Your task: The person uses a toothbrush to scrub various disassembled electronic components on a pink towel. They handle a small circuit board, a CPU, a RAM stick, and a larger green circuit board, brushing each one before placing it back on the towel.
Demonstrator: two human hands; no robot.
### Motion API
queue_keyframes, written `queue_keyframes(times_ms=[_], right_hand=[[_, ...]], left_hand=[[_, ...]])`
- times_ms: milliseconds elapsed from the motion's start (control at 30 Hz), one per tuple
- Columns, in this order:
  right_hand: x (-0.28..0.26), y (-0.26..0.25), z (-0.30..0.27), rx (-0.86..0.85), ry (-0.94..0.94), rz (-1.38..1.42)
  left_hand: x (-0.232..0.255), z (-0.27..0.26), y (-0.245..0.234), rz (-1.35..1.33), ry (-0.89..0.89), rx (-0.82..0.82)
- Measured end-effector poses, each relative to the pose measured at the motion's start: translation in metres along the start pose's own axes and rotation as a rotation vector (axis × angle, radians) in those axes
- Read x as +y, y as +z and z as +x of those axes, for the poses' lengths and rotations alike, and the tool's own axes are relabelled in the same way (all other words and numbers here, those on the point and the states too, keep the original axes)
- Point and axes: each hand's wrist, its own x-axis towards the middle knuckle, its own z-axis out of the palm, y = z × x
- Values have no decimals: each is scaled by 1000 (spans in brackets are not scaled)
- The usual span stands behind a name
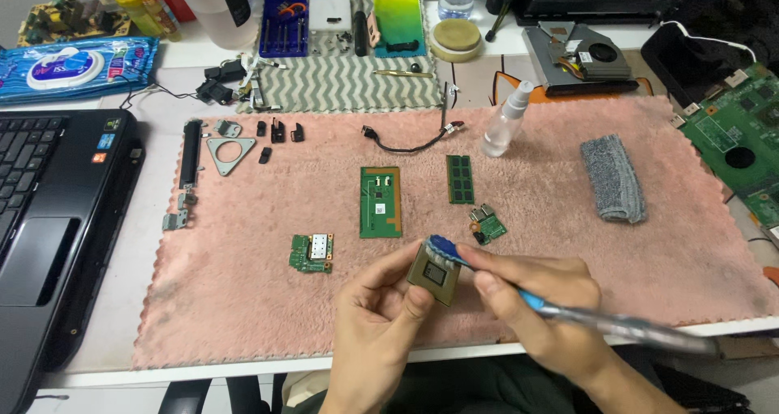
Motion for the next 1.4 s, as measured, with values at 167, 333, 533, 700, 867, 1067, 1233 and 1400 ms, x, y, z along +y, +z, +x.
queue_keyframes(times_ms=[167,333,533,700,867,1067,1233,1400], right_hand=[[-11,1,-12,14,-65,14],[-11,4,-4,17,-37,15],[-14,0,-1,14,24,-10],[-13,-2,0,-45,-45,48],[-17,0,-14,-76,-54,71],[-20,-3,-5,-62,-29,21],[-10,0,-2,-95,65,220],[-20,-4,-4,-172,-23,327]], left_hand=[[10,1,5,-57,-46,-47],[3,1,-1,7,-63,-26],[0,1,-4,2,-47,-63],[7,2,-3,46,-87,-97],[4,3,-4,4,-82,-116],[9,2,-5,44,-126,-97],[-2,-4,-16,57,-171,-50],[8,-2,-12,94,-96,-95]])
